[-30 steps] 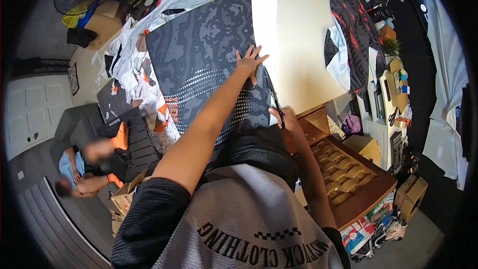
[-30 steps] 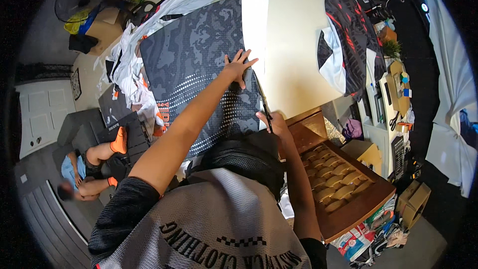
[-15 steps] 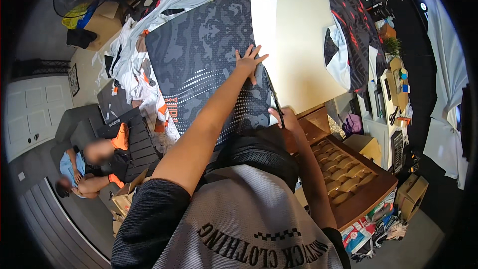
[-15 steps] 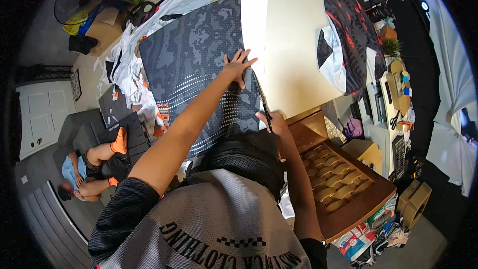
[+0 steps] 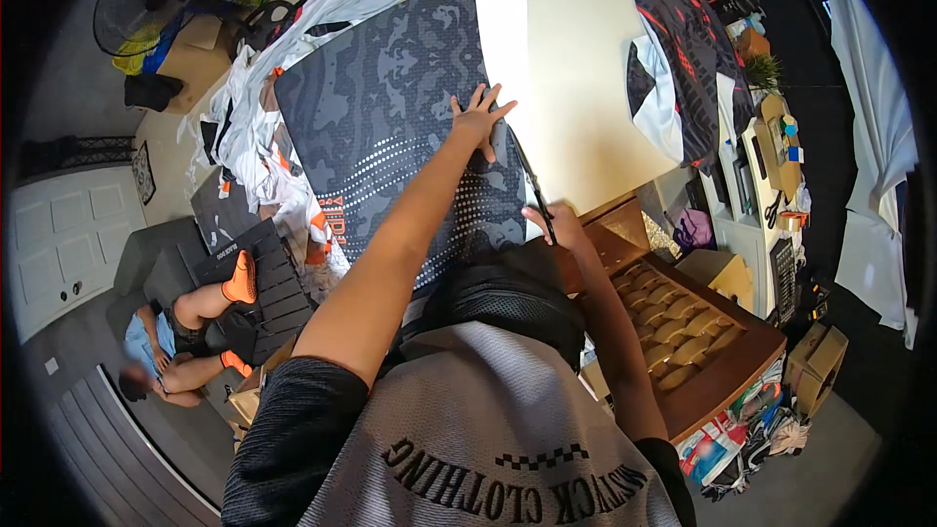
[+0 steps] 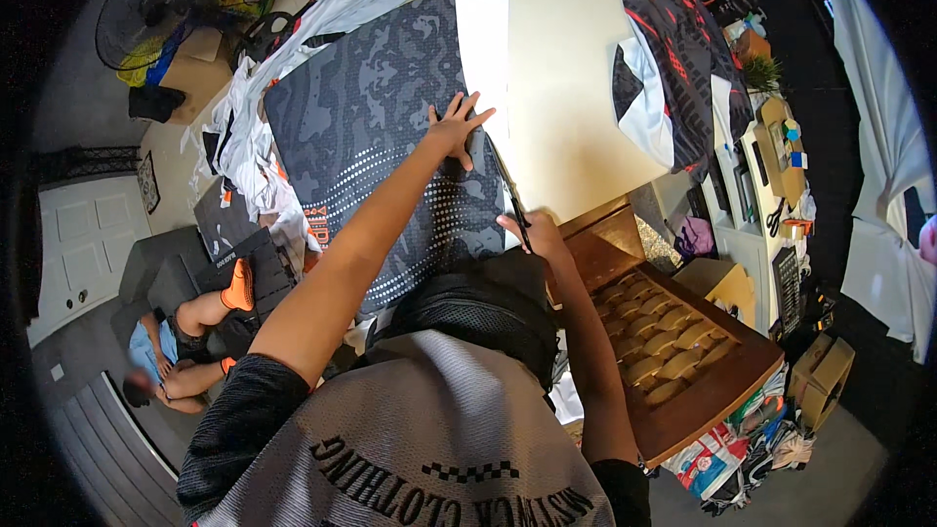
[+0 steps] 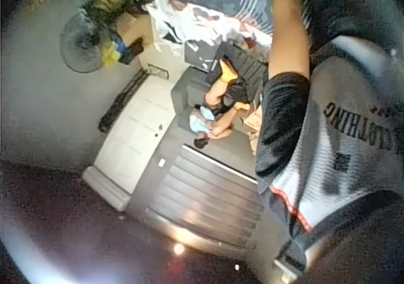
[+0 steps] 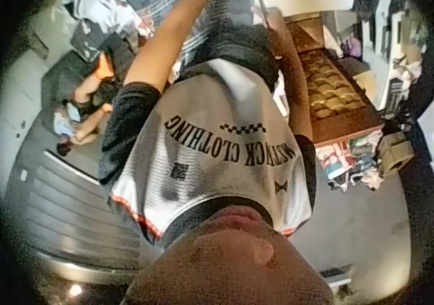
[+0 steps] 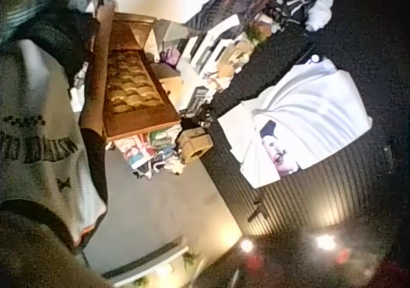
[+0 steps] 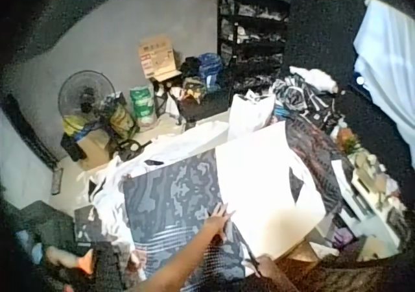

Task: Cutting out a printed graphic from a large sheet of white fabric using scissors.

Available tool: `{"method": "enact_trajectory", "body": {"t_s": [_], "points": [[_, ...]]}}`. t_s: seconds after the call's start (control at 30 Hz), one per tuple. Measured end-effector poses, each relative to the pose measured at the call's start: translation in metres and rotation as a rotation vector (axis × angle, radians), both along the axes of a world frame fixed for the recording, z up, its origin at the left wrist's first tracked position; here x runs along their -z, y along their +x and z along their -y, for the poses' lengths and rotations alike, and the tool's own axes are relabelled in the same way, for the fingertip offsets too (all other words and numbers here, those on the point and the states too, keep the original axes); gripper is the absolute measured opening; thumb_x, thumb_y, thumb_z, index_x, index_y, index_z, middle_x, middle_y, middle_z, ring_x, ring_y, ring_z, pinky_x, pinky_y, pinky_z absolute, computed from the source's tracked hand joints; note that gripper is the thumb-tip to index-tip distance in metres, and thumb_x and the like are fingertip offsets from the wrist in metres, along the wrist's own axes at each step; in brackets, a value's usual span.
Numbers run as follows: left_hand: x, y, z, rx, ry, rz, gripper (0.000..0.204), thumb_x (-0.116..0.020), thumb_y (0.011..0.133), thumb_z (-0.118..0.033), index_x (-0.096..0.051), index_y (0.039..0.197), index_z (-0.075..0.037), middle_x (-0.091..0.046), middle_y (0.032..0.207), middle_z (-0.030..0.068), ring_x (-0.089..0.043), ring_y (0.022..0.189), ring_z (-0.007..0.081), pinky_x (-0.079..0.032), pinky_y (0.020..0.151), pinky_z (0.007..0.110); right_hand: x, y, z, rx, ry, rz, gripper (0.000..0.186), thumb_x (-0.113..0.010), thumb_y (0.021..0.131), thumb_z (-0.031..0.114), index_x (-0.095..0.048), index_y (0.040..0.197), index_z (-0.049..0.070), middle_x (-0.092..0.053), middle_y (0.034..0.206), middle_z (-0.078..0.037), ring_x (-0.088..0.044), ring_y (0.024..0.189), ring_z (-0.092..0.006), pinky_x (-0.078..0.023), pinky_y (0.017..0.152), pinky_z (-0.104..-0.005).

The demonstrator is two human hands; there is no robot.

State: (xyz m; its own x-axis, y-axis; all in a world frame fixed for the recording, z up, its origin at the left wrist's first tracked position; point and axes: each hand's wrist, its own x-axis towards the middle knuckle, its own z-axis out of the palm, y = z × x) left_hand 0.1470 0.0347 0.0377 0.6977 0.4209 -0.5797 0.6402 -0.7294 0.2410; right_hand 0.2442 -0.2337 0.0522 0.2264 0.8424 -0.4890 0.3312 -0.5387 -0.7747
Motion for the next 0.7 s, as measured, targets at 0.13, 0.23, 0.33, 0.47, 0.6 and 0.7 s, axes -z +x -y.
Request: {"method": "enact_trajectory", "body": {"t_s": [0.13,0.23,0.33,0.47,0.6,0.7], "points": [[0.001,-0.001,0.001,-0.002,-0.001,0.014,0.138,-0.095,0.043,-0.037,-0.011,0.153,-0.042,0.007,0.162,-0.0067,0.004,0.149,0.0273,-0.011,0.11,0.073,0.002,0.001,0.002,-0.016,0.037,0.023,0.059,-0.068,0.088,0.044,-0.053,0.05,0.002,-0.044,0.041,-0.002,-0.044,0.039,-0.0157,-0.036,0.043,-0.0297],[0.001,-0.004,0.0,-0.021,-0.019,0.064,0.141,-0.095,0.042,-0.036,-0.008,0.153,-0.04,0.006,0.162,-0.0062,0.003,0.149,0.0275,-0.011,0.11,0.073,-0.001,0.001,0.001,0.051,-0.077,-0.168,0.058,-0.068,0.088,0.043,-0.054,0.051,0.002,-0.043,0.041,-0.002,-0.044,0.038,-0.0153,-0.035,0.042,-0.0295],[0.002,-0.008,-0.001,-0.023,-0.01,0.084,0.142,-0.095,0.042,-0.036,-0.007,0.154,-0.038,0.005,0.162,-0.0062,0.002,0.149,0.0275,-0.012,0.11,0.073,-0.004,0.0,-0.004,0.071,-0.088,-0.19,0.057,-0.069,0.088,0.043,-0.053,0.051,0.003,-0.043,0.041,-0.002,-0.043,0.038,-0.0151,-0.035,0.042,-0.029],[0.005,-0.005,-0.001,-0.011,-0.015,0.118,0.143,-0.095,0.041,-0.036,-0.006,0.154,-0.037,0.003,0.162,-0.0063,0.001,0.149,0.0271,-0.012,0.11,0.073,-0.008,0.005,-0.011,0.117,-0.125,-0.215,0.056,-0.069,0.088,0.043,-0.053,0.052,0.004,-0.044,0.042,-0.001,-0.043,0.037,-0.0146,-0.034,0.041,-0.0282],[0.008,-0.008,-0.001,-0.013,0.01,0.098,0.144,-0.095,0.041,-0.037,-0.006,0.154,-0.036,0.003,0.162,-0.007,-0.001,0.149,0.0259,-0.013,0.11,0.073,-0.005,0.004,-0.018,0.137,-0.095,-0.295,0.054,-0.071,0.087,0.043,-0.053,0.052,0.005,-0.045,0.044,-0.001,-0.042,0.036,-0.0137,-0.034,0.04,-0.0274],[0.01,-0.011,-0.002,-0.028,-0.006,0.146,0.146,-0.095,0.038,-0.036,-0.007,0.155,-0.032,0.0,0.162,-0.0074,-0.001,0.149,0.0243,-0.013,0.111,0.072,0.0,0.002,-0.023,0.19,-0.123,-0.366,0.053,-0.072,0.086,0.042,-0.053,0.052,0.007,-0.046,0.044,-0.001,-0.042,0.036,-0.0129,-0.035,0.04,-0.0263]]}}
